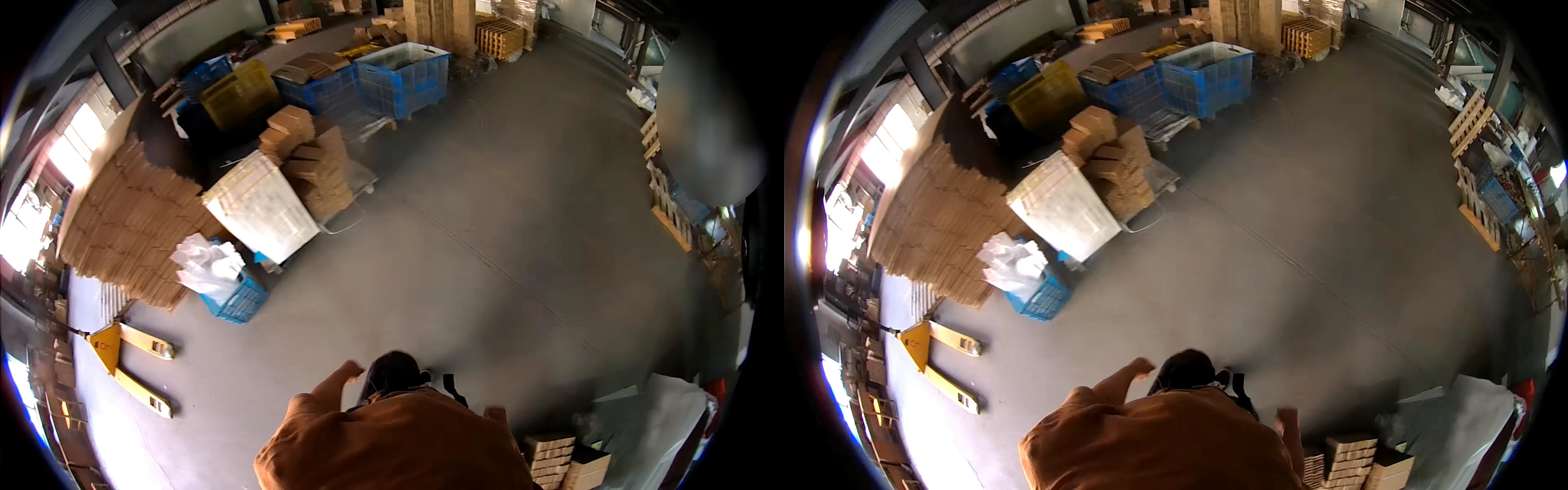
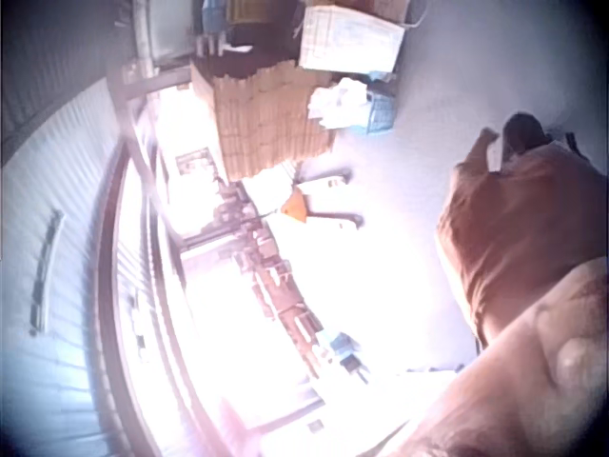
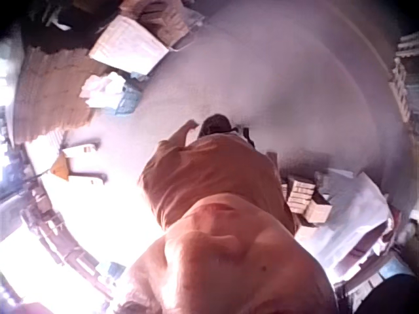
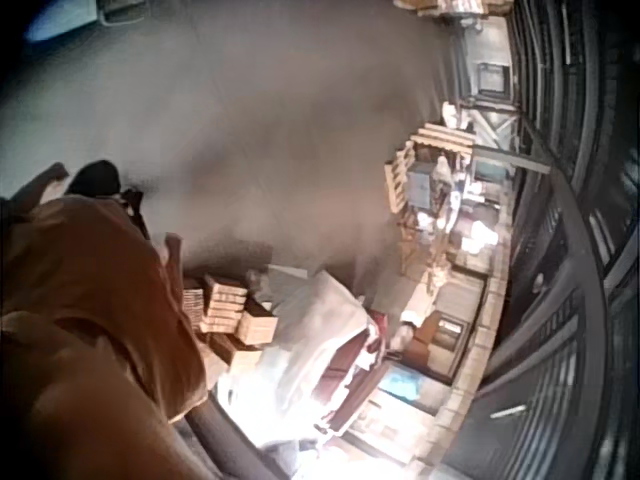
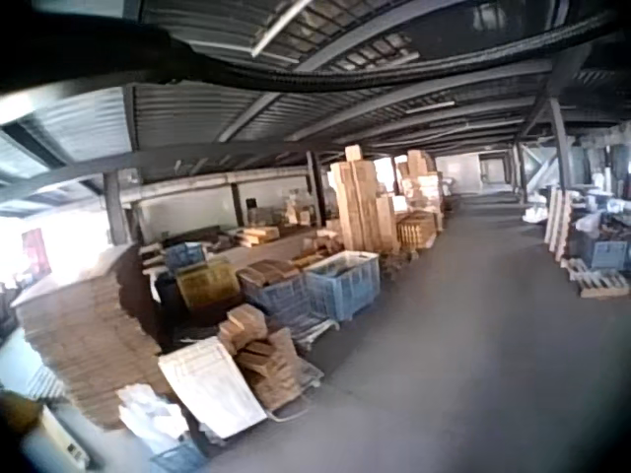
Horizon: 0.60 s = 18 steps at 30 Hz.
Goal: The person packs wooden furniture components into a large cardboard box. They place protective foam and cardboard inserts into the box, then carefully arrange long wooden slats and other parts inside. The person uses white foam pieces and cardboard dividers to separate and cushion the items during the packing process.
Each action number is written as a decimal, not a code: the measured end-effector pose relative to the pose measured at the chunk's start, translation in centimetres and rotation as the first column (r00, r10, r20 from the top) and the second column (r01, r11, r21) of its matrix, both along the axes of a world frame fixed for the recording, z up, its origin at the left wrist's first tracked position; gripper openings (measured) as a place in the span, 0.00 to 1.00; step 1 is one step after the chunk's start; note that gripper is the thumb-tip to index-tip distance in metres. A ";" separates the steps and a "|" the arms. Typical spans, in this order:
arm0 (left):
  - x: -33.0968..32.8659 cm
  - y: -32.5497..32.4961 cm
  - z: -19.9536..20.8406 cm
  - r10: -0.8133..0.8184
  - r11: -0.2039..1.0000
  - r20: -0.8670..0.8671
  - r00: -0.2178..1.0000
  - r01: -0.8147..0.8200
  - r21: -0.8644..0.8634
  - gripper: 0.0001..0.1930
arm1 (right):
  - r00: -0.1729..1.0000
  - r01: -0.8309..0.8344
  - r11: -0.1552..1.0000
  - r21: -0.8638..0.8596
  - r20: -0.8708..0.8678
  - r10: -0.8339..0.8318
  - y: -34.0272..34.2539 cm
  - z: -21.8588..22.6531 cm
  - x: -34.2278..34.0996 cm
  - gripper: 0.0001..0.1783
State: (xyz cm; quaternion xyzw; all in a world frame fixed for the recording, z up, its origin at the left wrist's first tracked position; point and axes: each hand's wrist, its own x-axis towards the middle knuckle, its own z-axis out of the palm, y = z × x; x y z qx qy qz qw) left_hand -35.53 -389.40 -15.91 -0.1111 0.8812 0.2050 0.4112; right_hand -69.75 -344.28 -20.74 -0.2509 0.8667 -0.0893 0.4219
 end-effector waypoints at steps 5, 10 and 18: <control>-0.9 0.6 -0.8 0.905 0.274 0.353 0.235 -0.960 -0.063 0.16 | 0.849 0.513 0.665 -0.543 0.208 -0.486 -20.1 13.0 -19.5 0.10; -16.3 -10.5 -0.4 0.691 0.680 0.342 0.636 -0.734 -0.009 0.19 | 0.863 0.471 0.687 -0.554 0.130 -0.487 -25.6 15.7 -33.0 0.07; -66.8 -32.1 2.8 0.036 0.939 -0.191 0.981 -0.098 -0.330 0.13 | 0.499 0.865 0.435 -0.249 0.355 -0.790 -18.5 14.6 -38.0 0.15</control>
